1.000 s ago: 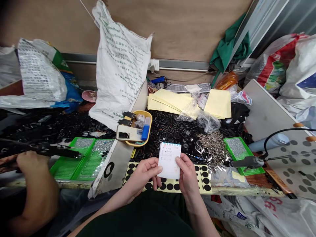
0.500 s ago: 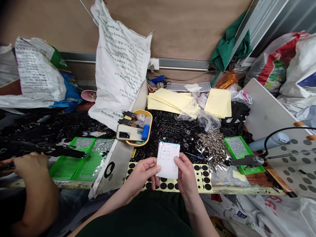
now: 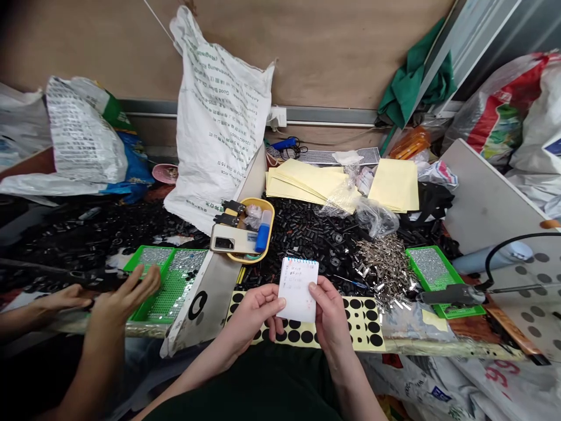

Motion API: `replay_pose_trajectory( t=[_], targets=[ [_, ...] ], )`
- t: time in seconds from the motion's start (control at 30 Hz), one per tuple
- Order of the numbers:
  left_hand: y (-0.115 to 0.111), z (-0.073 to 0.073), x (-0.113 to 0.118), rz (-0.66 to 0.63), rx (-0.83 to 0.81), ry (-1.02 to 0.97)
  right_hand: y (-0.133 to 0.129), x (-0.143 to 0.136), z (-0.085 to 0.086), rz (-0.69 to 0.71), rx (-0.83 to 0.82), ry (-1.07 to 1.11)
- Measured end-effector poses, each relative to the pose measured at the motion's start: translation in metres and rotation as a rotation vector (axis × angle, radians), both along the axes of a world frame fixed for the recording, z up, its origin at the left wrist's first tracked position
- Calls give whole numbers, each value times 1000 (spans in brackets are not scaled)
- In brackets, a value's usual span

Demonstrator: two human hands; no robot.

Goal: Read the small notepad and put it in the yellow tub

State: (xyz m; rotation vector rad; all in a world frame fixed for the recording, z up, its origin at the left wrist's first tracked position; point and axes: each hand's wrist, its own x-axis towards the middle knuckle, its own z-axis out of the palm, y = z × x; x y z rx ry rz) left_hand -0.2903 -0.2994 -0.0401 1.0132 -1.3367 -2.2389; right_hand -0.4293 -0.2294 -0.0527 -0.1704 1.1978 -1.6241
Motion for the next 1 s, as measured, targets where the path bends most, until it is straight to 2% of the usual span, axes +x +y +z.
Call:
replay_pose_trajectory(
  t=[0.27,1.0],
  targets=[
    [0,-6,2,18,-1,-21,-1,0,-8,21,0,-7],
    [-2,-11,7,8,22,-14,-4,3,-12,36,16,-19]
  ],
)
